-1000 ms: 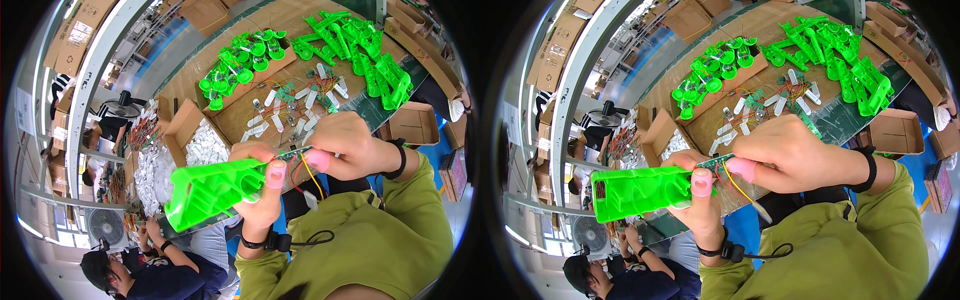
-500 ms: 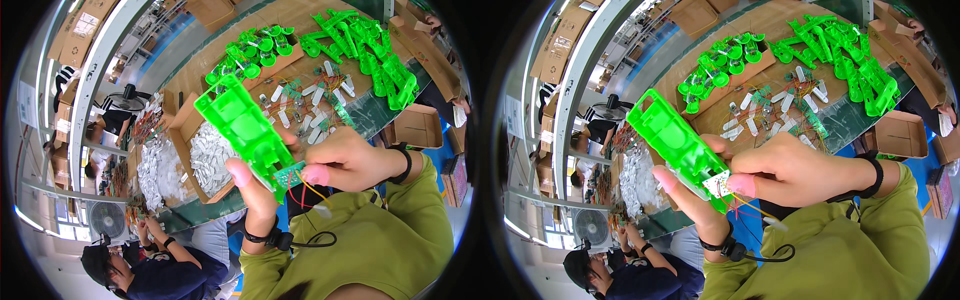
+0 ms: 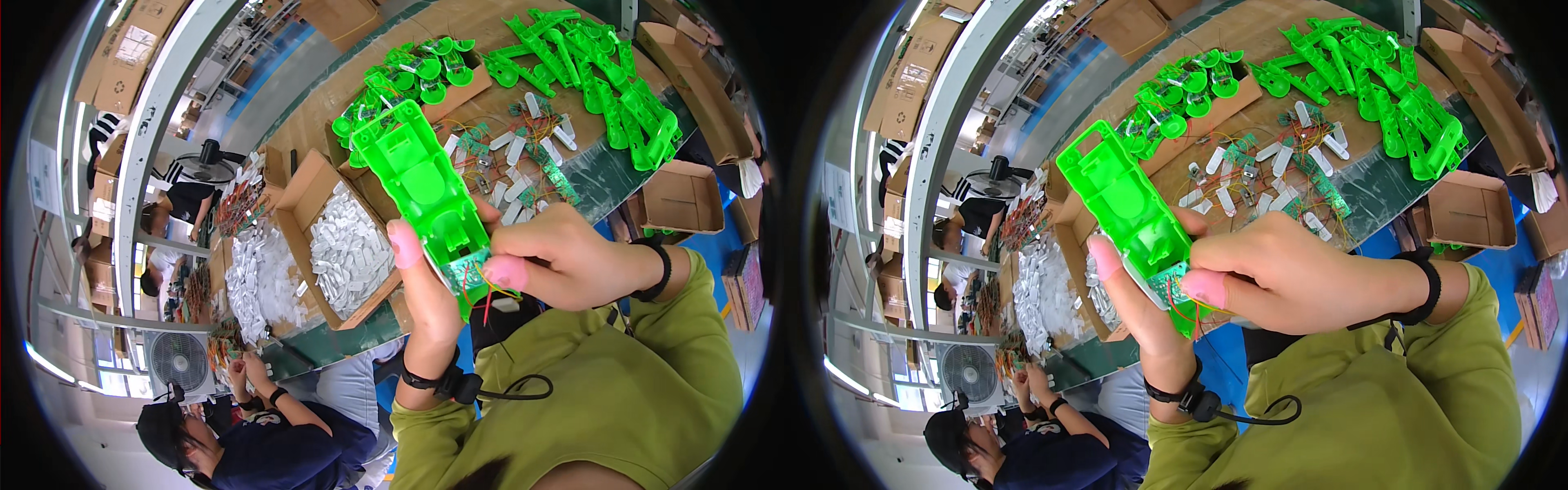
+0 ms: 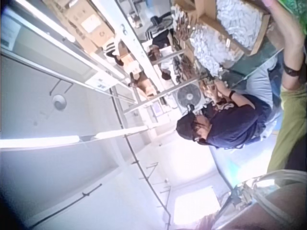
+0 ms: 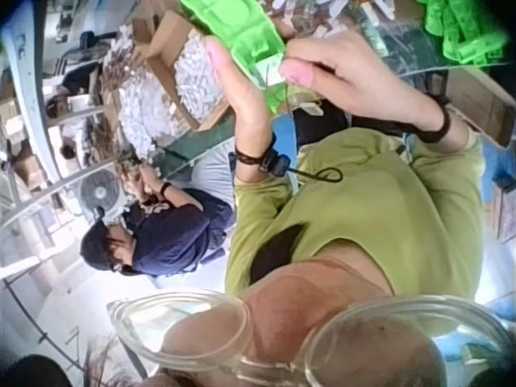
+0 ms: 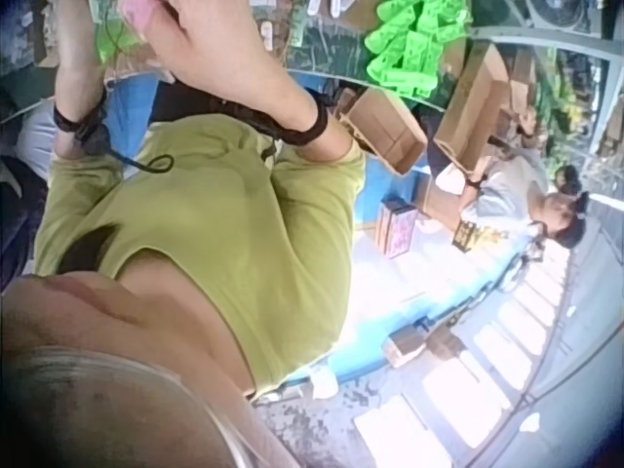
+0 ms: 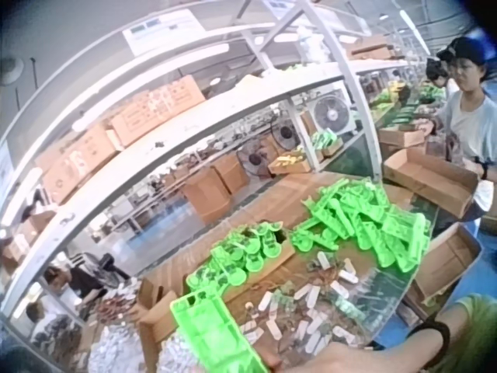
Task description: Manual assembly of electronic toy components into plastic housings on a factory line.
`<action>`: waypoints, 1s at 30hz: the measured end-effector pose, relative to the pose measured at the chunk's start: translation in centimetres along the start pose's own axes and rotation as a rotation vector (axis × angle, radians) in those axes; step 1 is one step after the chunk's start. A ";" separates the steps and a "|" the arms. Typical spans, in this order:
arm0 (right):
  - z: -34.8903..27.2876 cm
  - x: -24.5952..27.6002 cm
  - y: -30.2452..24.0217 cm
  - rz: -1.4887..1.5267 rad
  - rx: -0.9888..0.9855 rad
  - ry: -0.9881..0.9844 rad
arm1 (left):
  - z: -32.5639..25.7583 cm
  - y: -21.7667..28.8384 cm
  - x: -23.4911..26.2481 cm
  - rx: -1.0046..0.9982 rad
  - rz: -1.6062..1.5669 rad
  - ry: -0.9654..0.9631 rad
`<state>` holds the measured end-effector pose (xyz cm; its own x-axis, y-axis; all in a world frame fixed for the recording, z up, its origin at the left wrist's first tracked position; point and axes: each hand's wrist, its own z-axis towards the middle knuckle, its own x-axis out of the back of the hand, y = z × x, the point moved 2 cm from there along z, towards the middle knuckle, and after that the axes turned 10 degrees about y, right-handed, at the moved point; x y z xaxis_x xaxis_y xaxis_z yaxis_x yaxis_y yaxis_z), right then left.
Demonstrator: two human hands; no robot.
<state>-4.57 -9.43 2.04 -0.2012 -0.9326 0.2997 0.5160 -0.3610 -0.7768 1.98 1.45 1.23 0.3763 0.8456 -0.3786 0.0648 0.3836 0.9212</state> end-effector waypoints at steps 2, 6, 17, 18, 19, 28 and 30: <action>0.1 -0.1 -0.2 -0.049 -0.017 0.067 | 0.2 0.0 0.0 -0.005 -0.006 -0.035; 0.4 0.1 -0.2 -0.177 0.030 0.079 | 0.4 -0.2 0.6 0.070 0.090 -0.093; 0.7 -0.6 2.8 0.680 -0.239 -0.144 | 0.5 0.3 -1.7 -0.108 0.053 0.035; 0.6 -0.5 2.5 0.690 -0.300 -0.107 | 0.6 0.3 -1.3 -0.109 0.055 0.036; 0.5 -0.5 2.3 0.700 -0.360 -0.070 | 0.9 0.1 -0.3 -0.087 0.103 0.025; -0.1 -0.5 4.2 0.690 -0.305 0.182 | -1.2 1.9 1.3 -0.580 1.056 -0.073; -0.2 -0.7 4.3 0.697 -0.315 0.166 | -1.3 2.3 1.1 -0.620 1.125 -0.055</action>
<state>-2.37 -10.32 -1.58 -0.0523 -0.9227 -0.3819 0.3132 0.3480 -0.8836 1.38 3.71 2.79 -0.0177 0.8042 0.5941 -0.7446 -0.4072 0.5290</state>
